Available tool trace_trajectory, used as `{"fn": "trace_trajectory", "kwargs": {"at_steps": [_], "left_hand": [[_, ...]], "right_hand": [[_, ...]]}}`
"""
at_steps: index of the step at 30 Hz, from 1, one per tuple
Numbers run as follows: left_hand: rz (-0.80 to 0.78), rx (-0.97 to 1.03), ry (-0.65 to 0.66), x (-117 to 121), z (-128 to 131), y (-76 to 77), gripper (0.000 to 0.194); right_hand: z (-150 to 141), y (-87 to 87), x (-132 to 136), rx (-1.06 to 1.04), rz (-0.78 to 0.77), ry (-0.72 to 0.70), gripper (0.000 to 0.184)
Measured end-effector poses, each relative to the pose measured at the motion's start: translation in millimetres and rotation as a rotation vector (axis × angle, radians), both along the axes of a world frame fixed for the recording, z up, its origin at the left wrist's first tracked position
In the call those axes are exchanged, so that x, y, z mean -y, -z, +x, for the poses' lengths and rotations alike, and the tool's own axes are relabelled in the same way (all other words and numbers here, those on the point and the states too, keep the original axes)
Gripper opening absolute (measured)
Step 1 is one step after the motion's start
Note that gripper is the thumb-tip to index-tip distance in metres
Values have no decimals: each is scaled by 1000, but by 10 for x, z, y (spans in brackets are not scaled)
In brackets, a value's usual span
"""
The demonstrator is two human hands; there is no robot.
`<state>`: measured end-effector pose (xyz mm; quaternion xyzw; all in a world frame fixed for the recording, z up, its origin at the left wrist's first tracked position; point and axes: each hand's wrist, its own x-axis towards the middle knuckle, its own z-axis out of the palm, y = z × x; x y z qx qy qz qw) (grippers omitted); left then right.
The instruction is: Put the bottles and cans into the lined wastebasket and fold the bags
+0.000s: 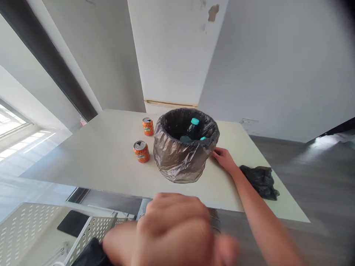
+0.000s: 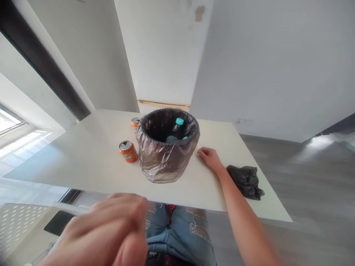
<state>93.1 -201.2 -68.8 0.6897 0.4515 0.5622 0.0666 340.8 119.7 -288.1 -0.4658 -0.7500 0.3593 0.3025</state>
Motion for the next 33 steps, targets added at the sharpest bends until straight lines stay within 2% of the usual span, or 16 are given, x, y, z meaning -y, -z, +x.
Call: {"fn": "trace_trajectory", "kwargs": {"at_steps": [2,4,8,10,12,14,17,18,20,22,23,27,29,30,33], "left_hand": [[-106,194,-67,-173,-58,163,43],[-293,337,-138,-336,-179,438,45],[-533,436,-197,-547,-479,1010,40],[-564,421,-257,-569,-594,1177,36],[-551,369,-330,-554,-688,1250,34],[-500,294,-441,-535,-793,1266,32],[-360,175,-724,-569,-1013,1257,25],[-323,135,-808,-605,-1101,1257,27],[-307,77,-888,-715,-1279,1265,47],[-366,43,-853,-859,-1433,1287,69],[-414,18,-810,-933,-1492,1301,72],[-563,-77,-659,-1134,-1600,1296,45],[-534,-46,-692,-1130,-1602,1174,40],[-479,-10,-743,-1100,-1598,1065,42],[-176,91,-916,-956,-1563,567,53]], "right_hand": [[-13,-19,30,-4,-20,3,52],[-32,-47,55,-3,-24,16,55],[-72,-91,78,17,-9,28,61],[-80,-90,76,29,-2,22,60],[-76,-69,67,40,6,12,57],[-60,-36,54,52,11,4,53],[-32,6,32,64,11,1,50],[-27,15,26,66,10,3,49],[-23,25,20,67,10,7,49],[-27,26,22,67,14,8,49],[-31,25,25,67,17,8,49],[-45,12,36,64,21,12,48],[-49,-1,38,69,24,20,48],[-51,-9,38,71,26,24,49],[-53,-35,35,65,21,22,49]]}}
